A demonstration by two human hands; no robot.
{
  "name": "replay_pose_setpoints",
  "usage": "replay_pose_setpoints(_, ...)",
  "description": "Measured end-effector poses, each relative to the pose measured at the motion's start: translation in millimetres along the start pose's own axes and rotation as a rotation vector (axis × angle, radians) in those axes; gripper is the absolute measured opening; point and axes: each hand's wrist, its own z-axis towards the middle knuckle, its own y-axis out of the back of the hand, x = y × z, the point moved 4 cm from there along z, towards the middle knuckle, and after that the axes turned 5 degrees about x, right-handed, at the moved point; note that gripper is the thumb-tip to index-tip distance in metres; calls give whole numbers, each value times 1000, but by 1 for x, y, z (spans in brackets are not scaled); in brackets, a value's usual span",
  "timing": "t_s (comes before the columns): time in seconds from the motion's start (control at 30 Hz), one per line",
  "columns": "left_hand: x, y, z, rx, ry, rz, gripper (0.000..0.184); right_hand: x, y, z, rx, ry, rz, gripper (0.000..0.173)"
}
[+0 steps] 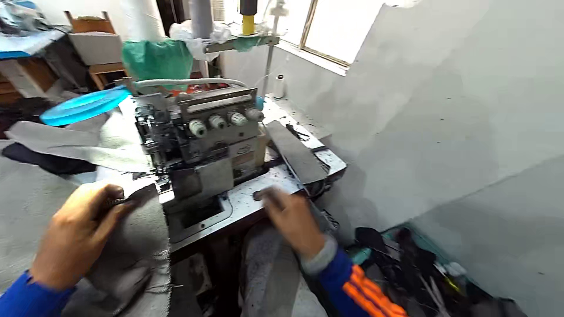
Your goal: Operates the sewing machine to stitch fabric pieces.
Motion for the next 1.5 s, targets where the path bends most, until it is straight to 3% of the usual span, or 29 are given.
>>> replay_pose_setpoints(0.07,5,-7,-4,-36,5,-10,38,-59,42,14,50,-149,-304,29)
replay_pose_setpoints(0.13,1,-12,0,-59,-25,31,46,-94,61,24,119,-220,-412,34)
replay_pose_setpoints(0.27,-2,-14,2,-76,-63,92,50,-99,63,35,262,-123,-488,15)
replay_pose_setpoints(0.4,-8,-8,6,-49,-75,87,46,-98,76,43,358,-97,-366,12)
replay_pose_setpoints(0.5,-18,4,17,-5,-98,29,32,-79,100,49,179,46,-422,19)
replay_pose_setpoints(0.6,-34,21,26,10,-97,-153,17,-21,96,49,-215,379,-500,19)
replay_pose_setpoints(0.67,-46,27,28,-1,-96,-274,13,26,72,40,-444,559,-353,21)
replay_pose_setpoints(0.73,-55,31,24,-27,-91,-349,12,67,35,31,-506,616,-25,22)
replay_pose_setpoints(0.9,-70,41,16,-120,-69,-460,9,145,-53,28,-283,416,871,22)
replay_pose_setpoints(1.1,-57,51,7,-106,65,-506,7,167,-80,29,-104,129,1262,23)
replay_pose_setpoints(1.2,-58,58,9,-131,85,-427,7,163,-84,25,-24,154,1163,7)
replay_pose_setpoints(1.27,-60,63,16,-134,73,-356,7,160,-90,14,97,293,981,29)
replay_pose_setpoints(1.3,-59,61,20,-121,69,-318,8,159,-97,6,185,313,924,29)
replay_pose_setpoints(1.4,-39,29,27,-34,100,-158,20,149,-131,-20,457,98,868,21)
replay_pose_setpoints(1.5,-39,0,15,-85,66,31,14,130,-147,-32,486,0,913,20)
